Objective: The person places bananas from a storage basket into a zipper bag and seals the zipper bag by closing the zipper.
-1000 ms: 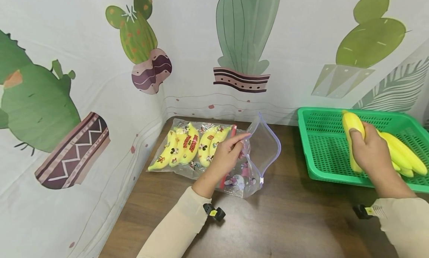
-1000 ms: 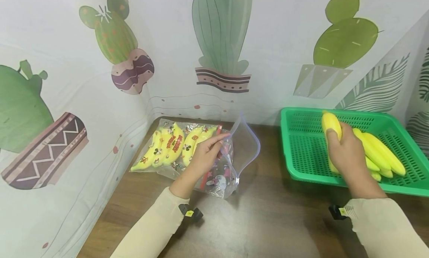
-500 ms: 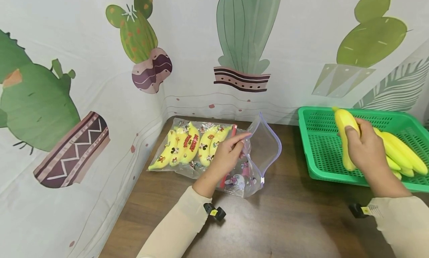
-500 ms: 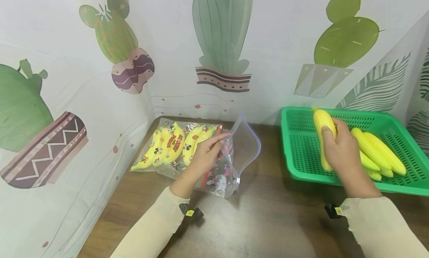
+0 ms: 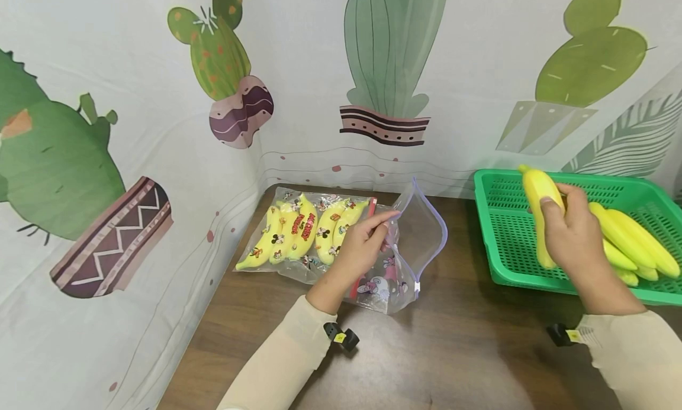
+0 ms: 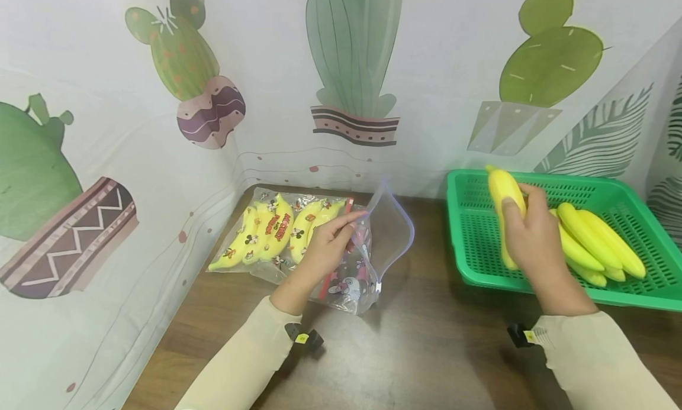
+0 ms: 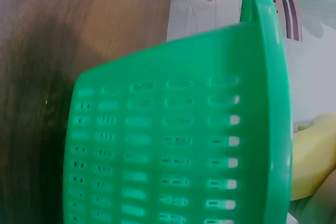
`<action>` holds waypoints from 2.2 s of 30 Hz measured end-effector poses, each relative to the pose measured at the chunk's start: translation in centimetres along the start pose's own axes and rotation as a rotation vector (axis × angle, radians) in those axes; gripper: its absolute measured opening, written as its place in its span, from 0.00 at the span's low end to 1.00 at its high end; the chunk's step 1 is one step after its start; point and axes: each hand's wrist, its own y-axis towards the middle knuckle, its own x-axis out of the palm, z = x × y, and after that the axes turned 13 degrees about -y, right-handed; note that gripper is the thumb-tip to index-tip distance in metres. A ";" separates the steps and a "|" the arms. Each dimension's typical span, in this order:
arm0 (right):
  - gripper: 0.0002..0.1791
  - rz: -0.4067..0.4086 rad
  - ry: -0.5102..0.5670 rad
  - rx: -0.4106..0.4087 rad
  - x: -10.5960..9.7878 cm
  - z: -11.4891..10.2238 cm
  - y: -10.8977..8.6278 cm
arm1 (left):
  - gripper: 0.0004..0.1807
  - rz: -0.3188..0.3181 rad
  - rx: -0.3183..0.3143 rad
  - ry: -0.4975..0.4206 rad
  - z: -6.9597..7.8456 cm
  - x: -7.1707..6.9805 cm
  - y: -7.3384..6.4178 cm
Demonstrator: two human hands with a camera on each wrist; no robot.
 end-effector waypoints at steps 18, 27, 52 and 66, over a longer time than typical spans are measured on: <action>0.38 0.012 -0.005 0.009 0.5 -2.2 -0.6 | 0.18 -0.019 -0.017 -0.009 0.0 0.0 -0.1; 0.35 0.034 0.032 0.012 0.8 -3.2 -1.2 | 0.18 -0.026 -0.009 -0.015 0.1 0.0 -0.2; 0.25 0.086 0.132 -0.076 1.8 -6.3 -1.8 | 0.18 -0.035 0.006 0.018 0.1 0.1 0.0; 0.22 0.087 0.245 -0.159 2.3 -8.0 -2.1 | 0.19 -0.049 0.007 0.010 0.0 0.2 -0.1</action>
